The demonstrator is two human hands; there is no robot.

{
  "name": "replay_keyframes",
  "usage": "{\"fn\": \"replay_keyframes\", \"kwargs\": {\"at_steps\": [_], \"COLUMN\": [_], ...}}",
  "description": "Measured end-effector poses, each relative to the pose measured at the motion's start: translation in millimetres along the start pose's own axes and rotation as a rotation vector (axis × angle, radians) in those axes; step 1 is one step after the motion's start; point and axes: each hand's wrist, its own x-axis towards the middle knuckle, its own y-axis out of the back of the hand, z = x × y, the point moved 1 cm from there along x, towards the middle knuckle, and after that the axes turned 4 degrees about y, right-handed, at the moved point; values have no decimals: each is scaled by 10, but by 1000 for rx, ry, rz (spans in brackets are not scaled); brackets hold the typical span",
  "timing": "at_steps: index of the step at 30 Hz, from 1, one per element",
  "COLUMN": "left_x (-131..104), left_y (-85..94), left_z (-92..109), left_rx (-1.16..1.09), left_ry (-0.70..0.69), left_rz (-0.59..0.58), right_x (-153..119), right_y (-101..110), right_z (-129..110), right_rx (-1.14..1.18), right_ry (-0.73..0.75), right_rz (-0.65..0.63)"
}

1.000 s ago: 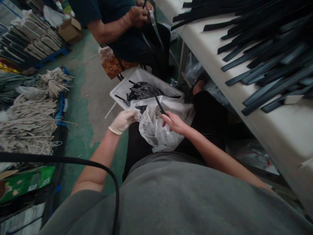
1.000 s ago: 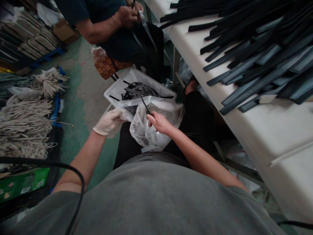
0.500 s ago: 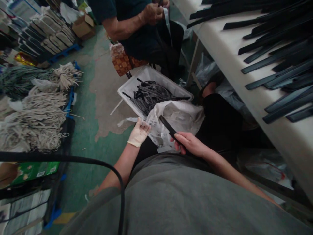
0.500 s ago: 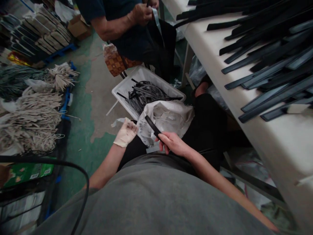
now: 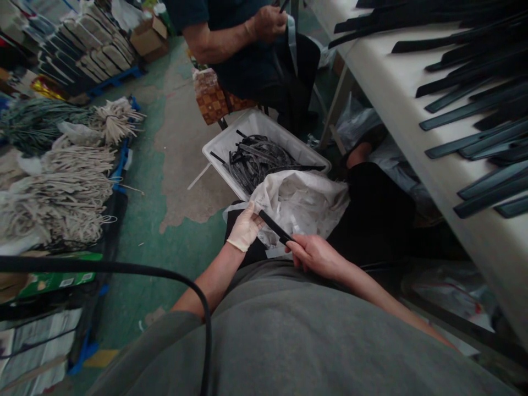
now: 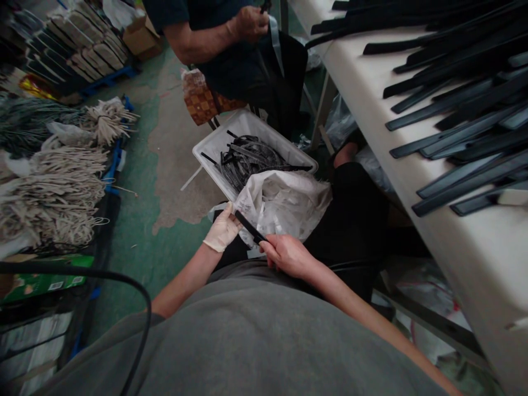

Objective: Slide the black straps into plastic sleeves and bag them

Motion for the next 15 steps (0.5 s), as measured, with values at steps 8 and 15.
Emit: {"fn": "replay_keyframes", "kwargs": {"at_steps": [8,15], "left_x": [-67,-133], "left_y": [13,71], "left_z": [17,-213], "left_rx": [45,214], "left_ry": [19,83], "left_rz": [-68,-157], "right_x": [37,245], "right_y": [-42,-47], "right_z": [76,115], "right_rx": [242,313], "right_ry": [-41,-28], "right_rz": [-79,-102]}}
